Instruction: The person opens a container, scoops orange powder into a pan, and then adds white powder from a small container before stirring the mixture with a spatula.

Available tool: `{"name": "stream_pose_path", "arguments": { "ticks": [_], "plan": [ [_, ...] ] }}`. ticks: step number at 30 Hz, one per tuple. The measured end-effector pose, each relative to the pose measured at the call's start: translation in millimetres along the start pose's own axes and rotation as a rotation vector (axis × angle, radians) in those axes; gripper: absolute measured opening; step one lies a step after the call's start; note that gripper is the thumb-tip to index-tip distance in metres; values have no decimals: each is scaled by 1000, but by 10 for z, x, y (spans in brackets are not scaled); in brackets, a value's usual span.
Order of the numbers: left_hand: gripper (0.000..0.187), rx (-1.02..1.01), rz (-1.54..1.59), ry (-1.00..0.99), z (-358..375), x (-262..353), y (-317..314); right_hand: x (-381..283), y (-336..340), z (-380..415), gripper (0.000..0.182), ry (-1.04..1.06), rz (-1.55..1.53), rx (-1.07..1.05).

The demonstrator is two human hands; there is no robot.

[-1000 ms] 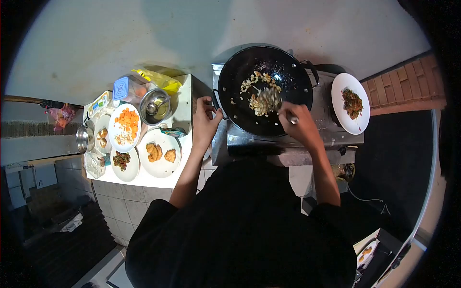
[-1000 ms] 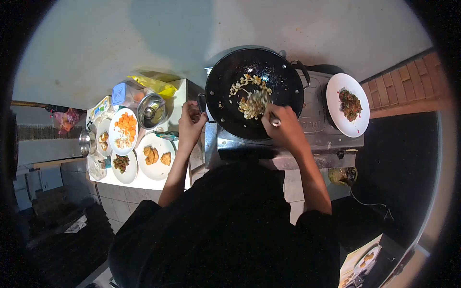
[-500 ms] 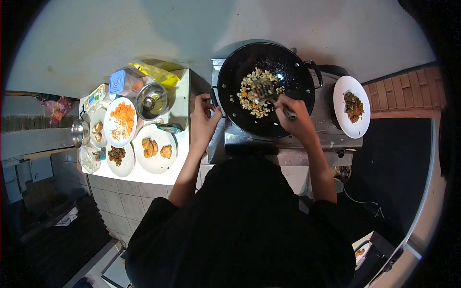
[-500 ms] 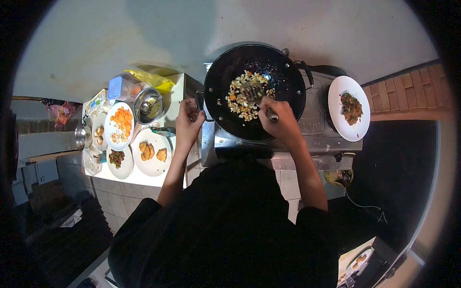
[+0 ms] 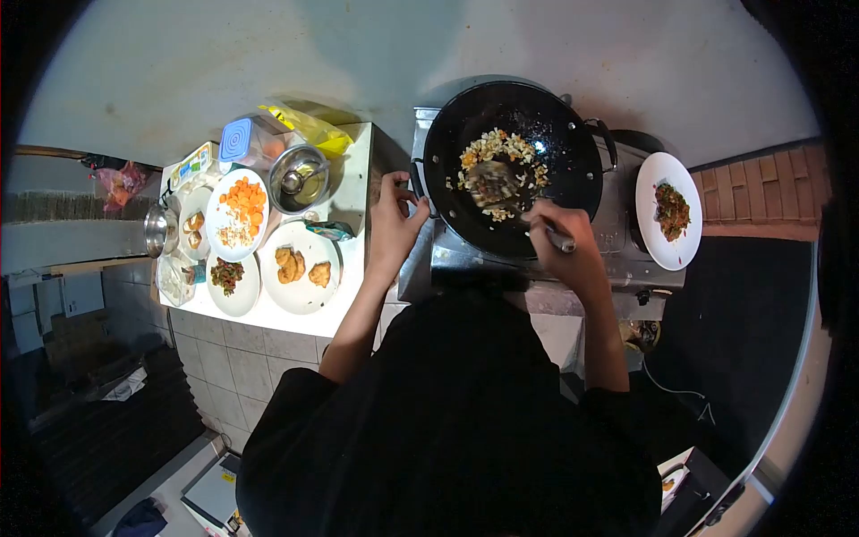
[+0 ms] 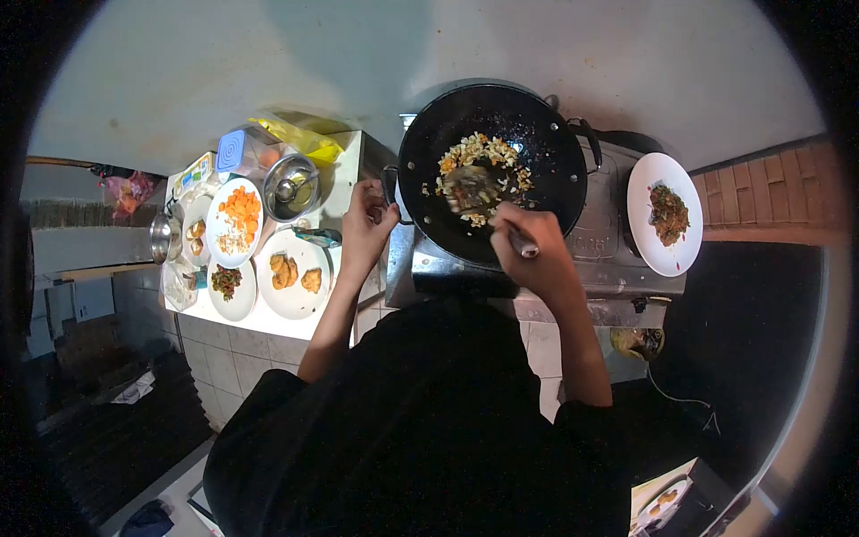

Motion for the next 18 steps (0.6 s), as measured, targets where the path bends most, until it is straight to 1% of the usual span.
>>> {"name": "stream_pose_path", "arguments": {
  "ticks": [1,3,4,5,7,8,11,13,15,16,17,18],
  "plan": [
    [42,-7,11,2,7,-1,-7,-6,-40,-8,7,-1,-2,0],
    [42,-6,-18,-5,17,36,13,41,-121,-32,5,-144,-111,-187],
    [42,-3,-44,-13,15,55,23,201,-135,-26,7,-97,-16,-198],
    [42,-5,-44,-17,13,56,26,278,-103,-56,7,-96,-15,-194],
    [42,-21,-32,-1,8,34,21,408,6,-89,11,-189,77,-171],
    [42,-17,-30,-5,-4,31,12,403,77,-64,12,-170,122,-186],
    [44,-4,17,0,8,18,2,257,66,49,11,-143,108,-211],
    [40,9,-34,-11,-3,51,17,282,-42,-20,10,-169,68,-205],
    [41,-2,-35,-8,-14,58,20,475,-73,-112,9,-176,-11,-114],
    [42,-7,-35,-2,-7,55,26,509,-49,-133,7,-157,16,-53],
    [42,-1,-35,-3,-9,50,26,512,-29,-106,7,-151,16,-55],
    [42,5,-34,-7,-11,36,20,497,-7,-51,7,-129,87,-81]
  ]
}}
Point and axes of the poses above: each hand's wrist, its own z-axis away from the middle knuckle, its own y-axis out of the back of the hand, x = y × z, the point moved 3 cm from there along -z, towards the middle knuckle, and after that the axes turned 14 degrees about -z, right-handed, at the moved point
